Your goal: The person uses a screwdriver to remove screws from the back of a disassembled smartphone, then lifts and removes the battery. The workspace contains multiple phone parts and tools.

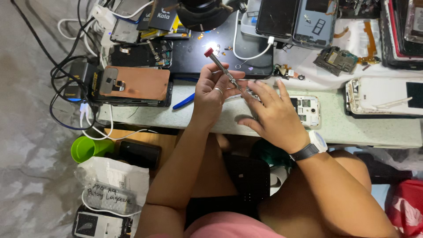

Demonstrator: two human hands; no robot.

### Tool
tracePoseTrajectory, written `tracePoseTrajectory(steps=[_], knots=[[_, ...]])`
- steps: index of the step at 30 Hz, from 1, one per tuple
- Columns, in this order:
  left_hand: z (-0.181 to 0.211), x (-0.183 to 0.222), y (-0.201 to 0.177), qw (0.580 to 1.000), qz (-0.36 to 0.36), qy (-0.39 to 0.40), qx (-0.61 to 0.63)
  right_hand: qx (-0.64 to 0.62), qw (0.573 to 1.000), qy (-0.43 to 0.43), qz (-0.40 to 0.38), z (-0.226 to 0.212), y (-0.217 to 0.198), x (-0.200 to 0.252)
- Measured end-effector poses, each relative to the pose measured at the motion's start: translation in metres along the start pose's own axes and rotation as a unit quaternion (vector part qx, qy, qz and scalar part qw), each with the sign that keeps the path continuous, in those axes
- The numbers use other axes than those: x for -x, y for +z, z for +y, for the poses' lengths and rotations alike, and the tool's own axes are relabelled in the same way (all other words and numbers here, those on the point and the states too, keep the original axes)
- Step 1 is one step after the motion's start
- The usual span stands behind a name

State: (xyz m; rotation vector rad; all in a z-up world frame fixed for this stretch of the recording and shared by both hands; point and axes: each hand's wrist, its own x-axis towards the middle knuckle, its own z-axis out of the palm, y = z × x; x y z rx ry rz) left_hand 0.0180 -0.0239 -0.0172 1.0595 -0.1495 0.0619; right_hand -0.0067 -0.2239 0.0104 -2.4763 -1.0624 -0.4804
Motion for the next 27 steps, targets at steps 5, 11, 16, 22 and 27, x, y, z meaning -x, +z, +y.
tracePoseTrajectory(steps=[5, 11, 16, 22, 27], knots=[[-0.005, -0.003, 0.008, 1.0, 0.003, -0.006, 0.0, -0.014, 0.999, 0.015, 0.047, 0.006, -0.004, 0.002], [-0.013, -0.013, 0.022, 0.999, -0.047, 0.007, -0.012, -0.102, 0.974, 0.136, 0.147, 0.016, -0.017, 0.01], [-0.026, -0.03, 0.047, 0.977, -0.146, 0.061, -0.142, -0.113, 0.961, 0.154, 0.198, 0.034, -0.029, 0.019], [-0.033, -0.047, 0.066, 0.966, -0.228, 0.032, -0.115, -0.191, 0.935, 0.219, 0.204, 0.043, -0.037, 0.029], [-0.038, -0.037, 0.064, 0.968, -0.216, 0.049, -0.121, -0.195, 0.933, 0.242, 0.179, 0.045, -0.034, 0.032]])
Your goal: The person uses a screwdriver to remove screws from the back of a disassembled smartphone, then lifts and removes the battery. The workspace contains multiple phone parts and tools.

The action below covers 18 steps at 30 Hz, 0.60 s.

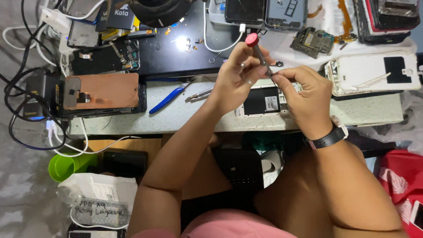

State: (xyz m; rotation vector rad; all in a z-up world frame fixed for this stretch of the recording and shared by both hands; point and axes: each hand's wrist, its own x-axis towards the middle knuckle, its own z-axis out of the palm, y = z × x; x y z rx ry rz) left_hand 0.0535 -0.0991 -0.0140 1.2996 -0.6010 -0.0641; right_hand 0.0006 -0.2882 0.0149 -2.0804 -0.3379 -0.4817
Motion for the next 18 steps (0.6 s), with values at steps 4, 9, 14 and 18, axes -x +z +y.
tracePoseTrajectory(steps=[4, 9, 14, 18], knots=[[0.001, 0.007, -0.006, 1.0, 0.002, 0.007, 0.005, -0.04, 0.999, 0.012, -0.011, -0.001, 0.006, 0.0], [0.002, 0.009, -0.005, 0.999, 0.004, 0.031, -0.005, -0.078, 0.995, 0.046, -0.03, -0.001, 0.012, -0.001], [0.008, -0.003, -0.002, 0.999, -0.01, 0.034, -0.026, -0.041, 0.998, 0.045, -0.024, 0.002, 0.008, 0.0], [0.018, -0.01, -0.011, 0.987, -0.058, 0.062, -0.135, -0.041, 0.997, 0.051, -0.032, 0.003, -0.001, 0.001]])
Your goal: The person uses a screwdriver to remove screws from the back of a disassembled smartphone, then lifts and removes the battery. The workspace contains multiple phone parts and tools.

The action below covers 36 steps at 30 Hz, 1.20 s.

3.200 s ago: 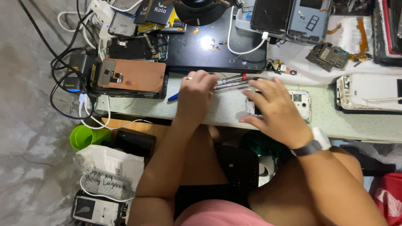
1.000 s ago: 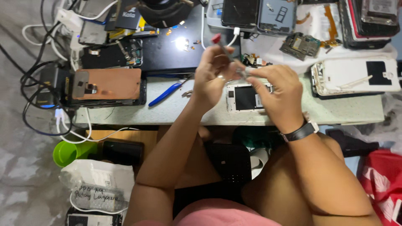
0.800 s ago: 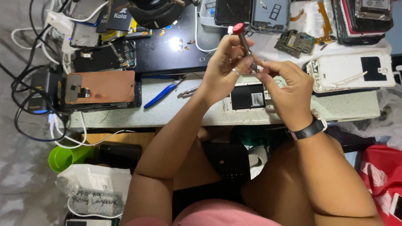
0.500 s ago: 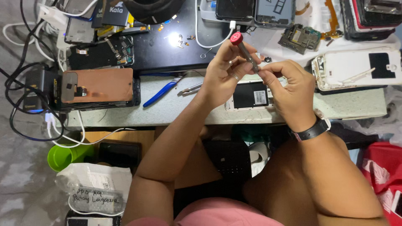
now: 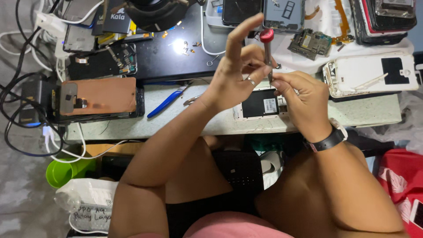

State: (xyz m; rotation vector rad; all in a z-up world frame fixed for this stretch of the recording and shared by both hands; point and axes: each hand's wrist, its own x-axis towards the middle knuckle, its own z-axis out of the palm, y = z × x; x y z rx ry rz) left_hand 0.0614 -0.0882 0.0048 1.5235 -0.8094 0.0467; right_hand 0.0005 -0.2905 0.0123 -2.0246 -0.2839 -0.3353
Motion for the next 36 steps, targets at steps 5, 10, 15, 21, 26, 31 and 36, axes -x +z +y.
tracePoseTrajectory(steps=[5, 10, 15, 21, 26, 31, 36], knots=[[-0.001, -0.002, -0.006, 0.995, 0.032, 0.056, -0.083, 0.097, 0.991, -0.086, -0.025, -0.002, -0.009, 0.0], [-0.007, 0.011, -0.005, 0.985, 0.025, 0.098, -0.142, 0.186, 0.971, -0.132, -0.065, 0.002, -0.004, 0.005], [-0.004, 0.011, -0.003, 0.992, -0.001, 0.087, -0.094, 0.195, 0.971, -0.129, -0.049, 0.002, 0.003, 0.004], [-0.005, 0.011, -0.003, 0.991, -0.011, 0.081, -0.102, 0.214, 0.967, -0.13, -0.042, 0.004, 0.007, 0.002], [-0.004, 0.011, -0.003, 0.985, -0.026, 0.102, -0.135, 0.224, 0.967, -0.12, -0.031, 0.003, 0.009, 0.004], [-0.003, 0.013, -0.001, 0.983, -0.033, 0.109, -0.141, 0.242, 0.963, -0.116, -0.015, 0.003, 0.011, 0.006], [-0.001, 0.012, 0.0, 0.985, -0.037, 0.092, -0.138, 0.259, 0.96, -0.109, -0.005, 0.004, 0.013, 0.007]])
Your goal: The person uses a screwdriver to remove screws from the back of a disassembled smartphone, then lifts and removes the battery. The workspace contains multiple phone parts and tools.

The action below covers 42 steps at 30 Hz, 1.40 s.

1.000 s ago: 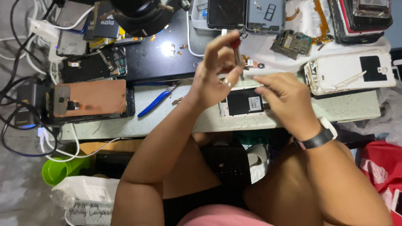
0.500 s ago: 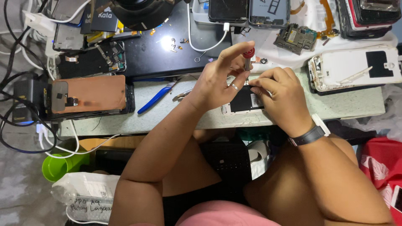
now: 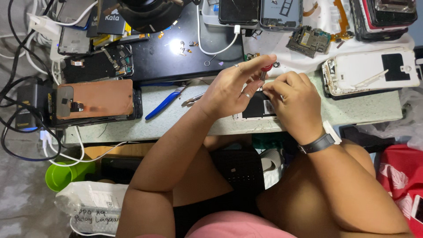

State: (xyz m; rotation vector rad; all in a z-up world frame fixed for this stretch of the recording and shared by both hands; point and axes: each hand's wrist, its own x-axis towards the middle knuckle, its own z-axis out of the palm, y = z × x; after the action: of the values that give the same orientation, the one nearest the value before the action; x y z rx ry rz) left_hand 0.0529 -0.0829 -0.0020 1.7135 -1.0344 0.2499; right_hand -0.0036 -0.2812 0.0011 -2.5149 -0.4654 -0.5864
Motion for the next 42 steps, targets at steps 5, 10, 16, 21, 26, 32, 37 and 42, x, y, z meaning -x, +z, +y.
tracePoseTrajectory(steps=[5, 10, 16, 21, 26, 32, 37, 42], knots=[[0.0, -0.001, 0.0, 0.998, 0.005, 0.037, -0.056, -0.002, 1.0, -0.001, 0.0, 0.002, 0.001, 0.0], [-0.003, -0.002, 0.006, 0.999, 0.019, 0.037, -0.031, -0.008, 1.0, 0.011, 0.008, 0.003, 0.003, -0.002], [0.001, -0.005, 0.009, 0.999, 0.037, -0.006, 0.037, -0.043, 0.998, 0.034, 0.013, 0.002, 0.008, -0.004], [0.006, -0.014, 0.005, 0.997, 0.02, -0.016, -0.077, -0.012, 0.999, 0.035, 0.007, 0.005, 0.012, -0.003], [0.008, -0.029, -0.013, 0.996, -0.025, 0.042, -0.079, -0.019, 0.999, 0.042, 0.024, 0.004, 0.013, -0.001], [0.01, -0.05, -0.012, 0.996, -0.05, 0.062, 0.039, -0.004, 0.998, 0.045, 0.035, 0.001, 0.012, -0.003], [0.007, -0.043, -0.007, 0.994, 0.007, 0.051, -0.098, -0.014, 0.999, 0.021, 0.045, 0.003, 0.013, -0.005], [0.001, -0.032, -0.015, 0.994, 0.034, 0.087, -0.062, -0.04, 0.998, 0.012, 0.044, 0.003, 0.016, -0.008]])
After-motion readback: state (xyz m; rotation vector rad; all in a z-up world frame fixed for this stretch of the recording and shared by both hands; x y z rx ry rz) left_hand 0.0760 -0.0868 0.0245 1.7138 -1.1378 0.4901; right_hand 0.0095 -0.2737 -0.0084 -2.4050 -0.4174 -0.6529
